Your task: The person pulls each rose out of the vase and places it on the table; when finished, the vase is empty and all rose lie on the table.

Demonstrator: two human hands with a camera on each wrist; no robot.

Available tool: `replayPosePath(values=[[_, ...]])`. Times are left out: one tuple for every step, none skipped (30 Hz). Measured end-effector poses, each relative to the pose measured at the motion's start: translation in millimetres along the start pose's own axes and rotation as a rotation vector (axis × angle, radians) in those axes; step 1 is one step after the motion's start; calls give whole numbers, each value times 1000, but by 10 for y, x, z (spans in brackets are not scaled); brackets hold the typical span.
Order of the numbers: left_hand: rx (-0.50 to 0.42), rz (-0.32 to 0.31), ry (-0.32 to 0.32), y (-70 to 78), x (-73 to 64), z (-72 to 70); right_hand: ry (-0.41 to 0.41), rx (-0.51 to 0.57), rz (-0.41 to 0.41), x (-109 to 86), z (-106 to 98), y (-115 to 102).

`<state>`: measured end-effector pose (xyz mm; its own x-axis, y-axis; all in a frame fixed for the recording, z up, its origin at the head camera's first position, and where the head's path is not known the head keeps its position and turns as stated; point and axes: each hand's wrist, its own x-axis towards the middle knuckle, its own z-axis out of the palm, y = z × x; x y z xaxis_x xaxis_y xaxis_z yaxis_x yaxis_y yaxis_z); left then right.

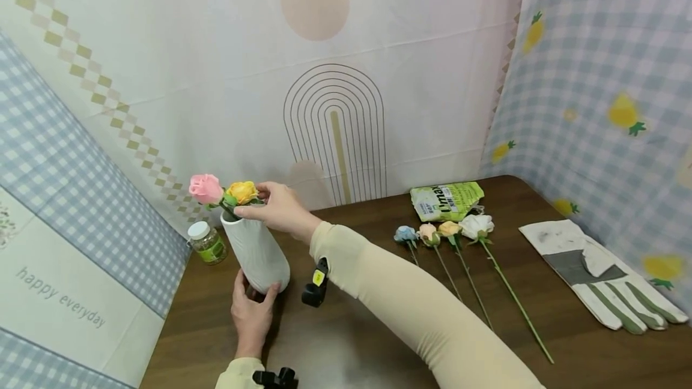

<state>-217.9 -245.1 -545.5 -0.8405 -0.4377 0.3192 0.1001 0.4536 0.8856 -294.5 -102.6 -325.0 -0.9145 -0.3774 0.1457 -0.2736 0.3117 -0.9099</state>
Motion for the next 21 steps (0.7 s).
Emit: replayPosePath(values=[[2, 0, -1, 3, -5, 4, 4, -11, 12, 14, 24, 3], [2, 1, 0, 7, -8, 9, 7, -20, 22, 24, 43, 5], [2, 4, 1, 13, -10, 14, 9, -18, 33, 37, 60, 10], [1, 5, 3, 19, -11, 19, 13, -12, 45, 48, 75, 13], [3, 8, 4, 24, -11, 24, 17, 2, 55, 58, 88, 14], [4, 9, 6, 28, -11, 28, 20, 27, 65, 70, 100, 15], [3, 9, 7, 32, -11, 30, 23, 58, 80, 77, 111, 13], [2, 8, 10, 36, -12, 32, 27, 90, 93, 87, 124, 11], [2, 7, 11, 39, -13, 32, 31, 124, 107, 95, 136, 7], [2, 4, 11, 41, -15, 31, 35, 151, 118, 105, 151, 4], [0, 3, 11, 43, -17, 28, 35, 180, 128, 112, 166, -1], [-2, 0, 12, 45, -19, 25, 36, 206, 139, 117, 180, -6], [-4, -3, 11, 47, -22, 21, 36, 232, 153, 121, 193, -11], [-4, -5, 10, 47, -24, 18, 36, 256, 163, 127, 207, -12], [-4, -7, 7, 48, -25, 14, 36, 281, 173, 130, 218, -15], [-4, -8, 6, 47, -26, 12, 37, 306, 181, 132, 227, -19], [-5, -9, 4, 48, -26, 9, 39, 328, 189, 133, 235, -23], [-4, -9, 2, 49, -25, 7, 44, 347, 193, 135, 239, -24], [-6, -7, 1, 49, -23, 5, 48, 363, 195, 140, 243, -24], [-4, -6, 1, 51, -21, 2, 53, 376, 191, 142, 244, -25], [-3, -4, 1, 54, -17, -1, 57, 385, 186, 143, 243, -27]])
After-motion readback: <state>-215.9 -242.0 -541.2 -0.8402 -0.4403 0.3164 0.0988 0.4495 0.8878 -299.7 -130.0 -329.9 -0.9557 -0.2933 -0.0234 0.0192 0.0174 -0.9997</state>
